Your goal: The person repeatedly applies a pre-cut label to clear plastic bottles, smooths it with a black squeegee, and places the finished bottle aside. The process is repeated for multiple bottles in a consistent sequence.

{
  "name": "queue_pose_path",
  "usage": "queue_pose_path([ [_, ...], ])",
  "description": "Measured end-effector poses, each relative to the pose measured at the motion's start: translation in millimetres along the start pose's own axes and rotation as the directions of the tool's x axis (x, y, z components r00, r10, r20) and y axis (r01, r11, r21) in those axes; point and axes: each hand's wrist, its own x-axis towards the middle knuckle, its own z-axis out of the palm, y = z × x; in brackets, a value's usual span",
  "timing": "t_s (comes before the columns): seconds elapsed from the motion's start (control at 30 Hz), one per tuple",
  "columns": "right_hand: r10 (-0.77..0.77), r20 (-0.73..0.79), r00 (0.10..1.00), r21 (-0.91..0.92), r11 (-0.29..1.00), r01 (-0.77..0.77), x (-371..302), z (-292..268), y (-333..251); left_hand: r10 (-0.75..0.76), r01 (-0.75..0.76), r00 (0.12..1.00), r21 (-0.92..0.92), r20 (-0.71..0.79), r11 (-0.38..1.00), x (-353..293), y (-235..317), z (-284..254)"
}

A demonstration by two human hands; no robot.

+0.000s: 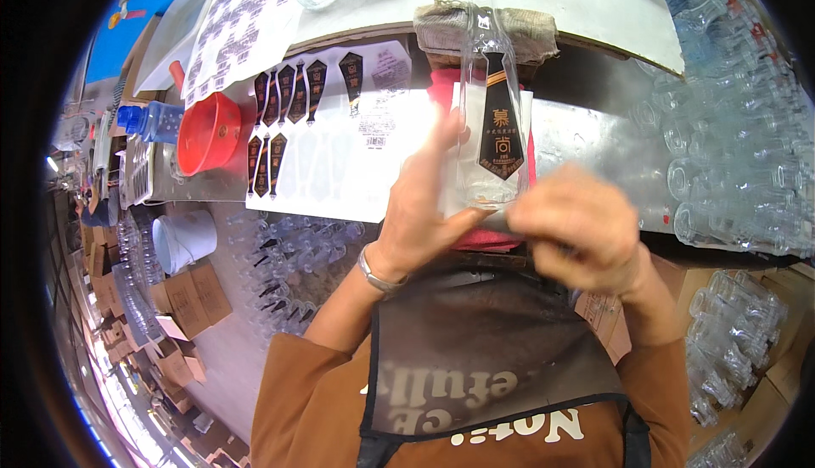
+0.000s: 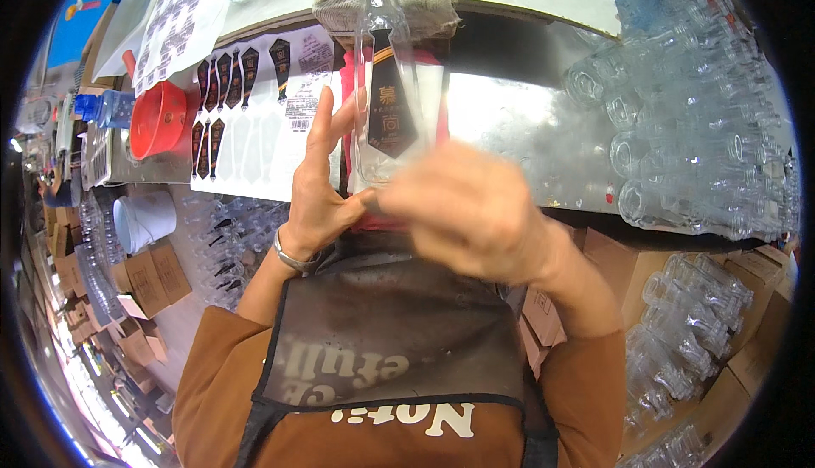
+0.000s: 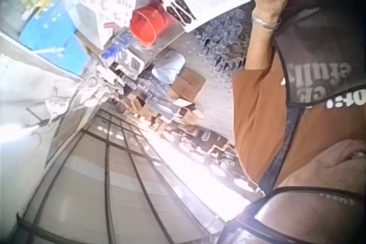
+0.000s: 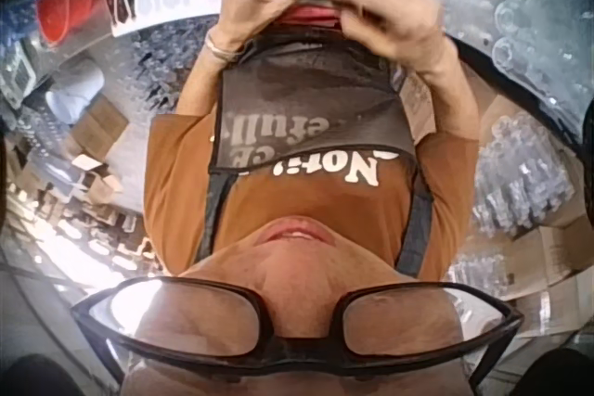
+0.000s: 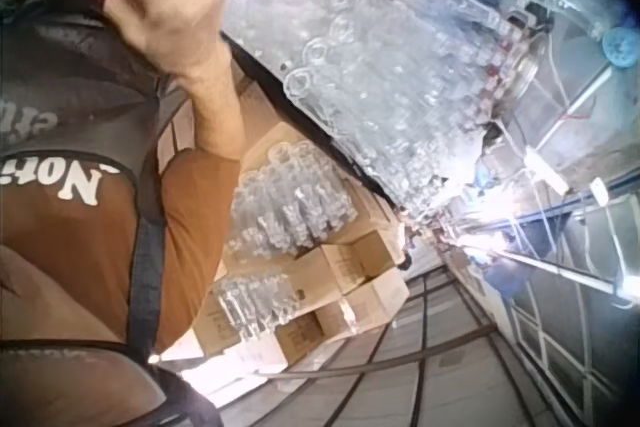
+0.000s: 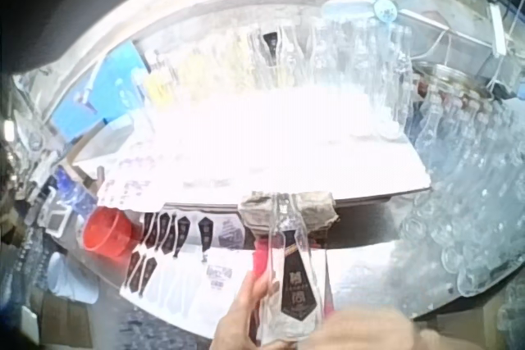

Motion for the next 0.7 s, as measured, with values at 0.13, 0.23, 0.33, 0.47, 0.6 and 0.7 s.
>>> queue_pose_path([
  [0.13,-0.100,-0.149,0.984,-0.387,0.921,0.035,53,-12,25,-0.049,0.042,0.994,-0.076,-0.099,0.996,0,5,7],
  [0.23,-0.046,0.041,0.998,-0.323,0.945,0.056,31,7,16,0.002,-0.013,0.993,-0.093,-0.120,0.996,0,3,9],
  [0.33,0.102,0.103,0.989,-0.117,0.989,-0.090,16,11,-11,-0.057,0.035,0.992,-0.178,-0.117,0.983,-2,-1,15],
  [0.47,0.155,-0.209,0.965,-0.319,0.922,-0.217,64,-15,53,-0.045,0.045,0.999,-0.066,-0.012,0.997,-4,2,5],
  [0.6,0.272,-0.317,0.909,-0.205,0.916,-0.346,77,-32,56,-0.103,0.106,0.994,-0.194,0.024,0.975,4,3,-9],
  [0.7,0.234,-0.352,0.906,-0.224,0.919,-0.325,66,-28,77,-0.299,0.267,0.954,-0.417,-0.011,0.868,29,5,-14],
])
